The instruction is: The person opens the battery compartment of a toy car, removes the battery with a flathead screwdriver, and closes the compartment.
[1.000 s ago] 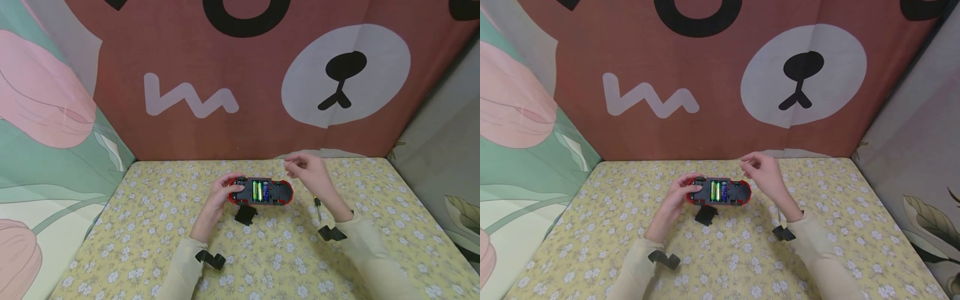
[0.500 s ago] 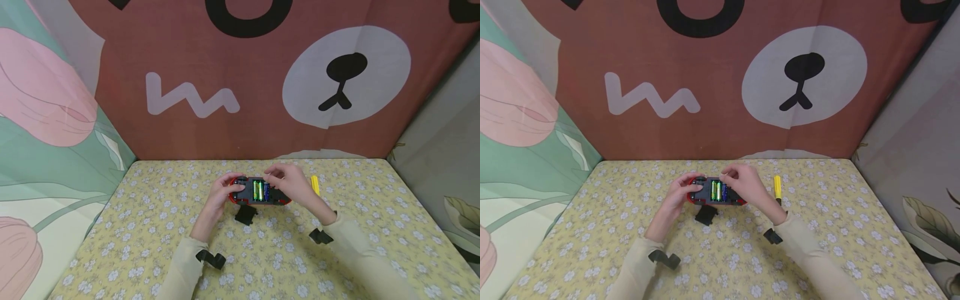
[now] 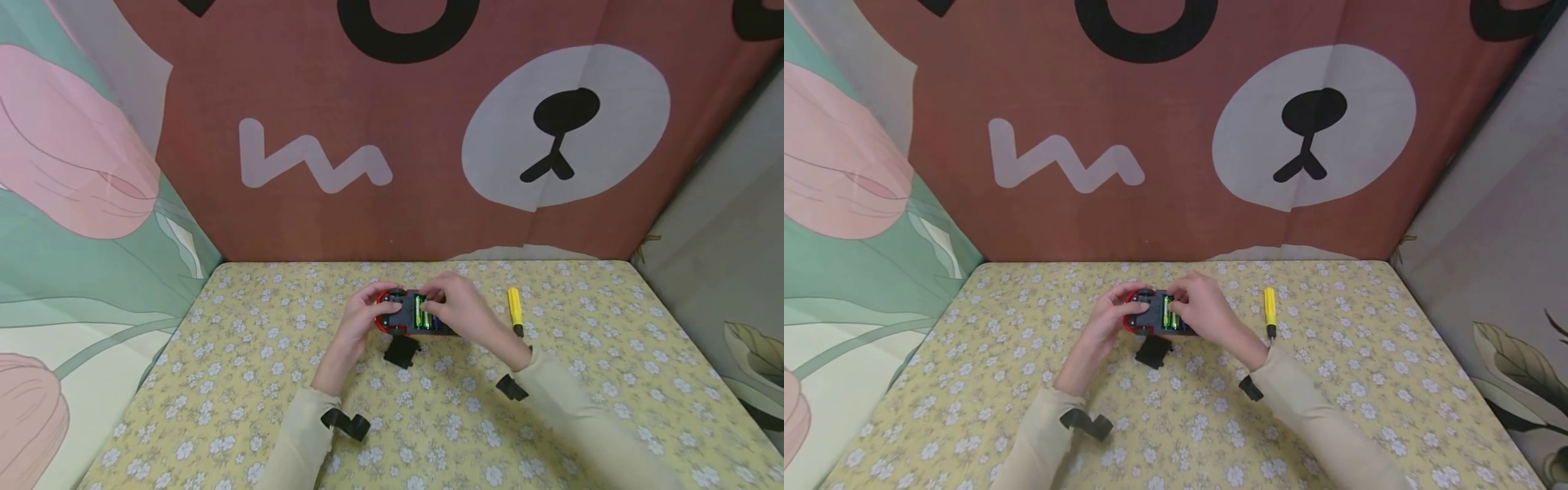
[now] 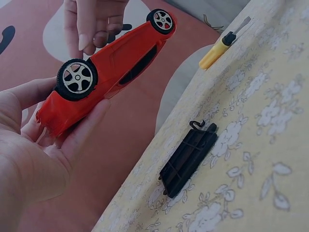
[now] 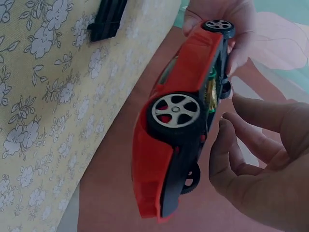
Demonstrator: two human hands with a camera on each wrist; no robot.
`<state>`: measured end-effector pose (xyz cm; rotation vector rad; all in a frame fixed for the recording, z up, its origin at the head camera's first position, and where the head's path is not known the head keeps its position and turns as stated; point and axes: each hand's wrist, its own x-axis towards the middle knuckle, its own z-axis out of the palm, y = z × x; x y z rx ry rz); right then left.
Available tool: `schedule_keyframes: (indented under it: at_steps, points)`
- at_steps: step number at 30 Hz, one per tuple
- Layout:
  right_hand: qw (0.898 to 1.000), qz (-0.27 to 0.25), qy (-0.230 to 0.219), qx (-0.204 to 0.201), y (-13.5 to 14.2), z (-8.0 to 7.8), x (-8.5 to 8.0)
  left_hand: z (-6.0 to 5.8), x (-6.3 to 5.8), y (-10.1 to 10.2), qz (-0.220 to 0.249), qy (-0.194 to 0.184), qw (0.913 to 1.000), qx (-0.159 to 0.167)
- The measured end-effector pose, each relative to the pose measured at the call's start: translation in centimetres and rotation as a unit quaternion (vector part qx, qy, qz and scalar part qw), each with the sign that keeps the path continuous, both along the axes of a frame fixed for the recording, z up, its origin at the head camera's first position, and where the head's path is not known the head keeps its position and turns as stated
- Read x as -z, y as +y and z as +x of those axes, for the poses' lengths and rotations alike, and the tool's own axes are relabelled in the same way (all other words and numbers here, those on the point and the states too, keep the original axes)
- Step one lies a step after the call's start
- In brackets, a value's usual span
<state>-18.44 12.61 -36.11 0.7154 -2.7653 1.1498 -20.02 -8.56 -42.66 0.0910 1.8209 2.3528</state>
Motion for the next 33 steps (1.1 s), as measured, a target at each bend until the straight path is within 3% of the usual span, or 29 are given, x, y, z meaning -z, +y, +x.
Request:
schedule_keyframes:
  at_steps: [8,21,33]
  points:
    - [1.000,0.021,0.016,0.007,-0.46,-0.26,0.46,-0.07,-0.02,0.07,-0.002,0.001,1.0000,0.006]
    - [0.999,0.023,-0.012,0.026,-0.60,-0.65,0.44,-0.07,-0.07,0.14,-0.001,-0.001,0.9999,0.016]
    - [0.999,0.020,-0.011,0.027,-0.43,-0.78,0.61,-0.15,0.23,0.42,-0.008,0.010,0.9998,0.017]
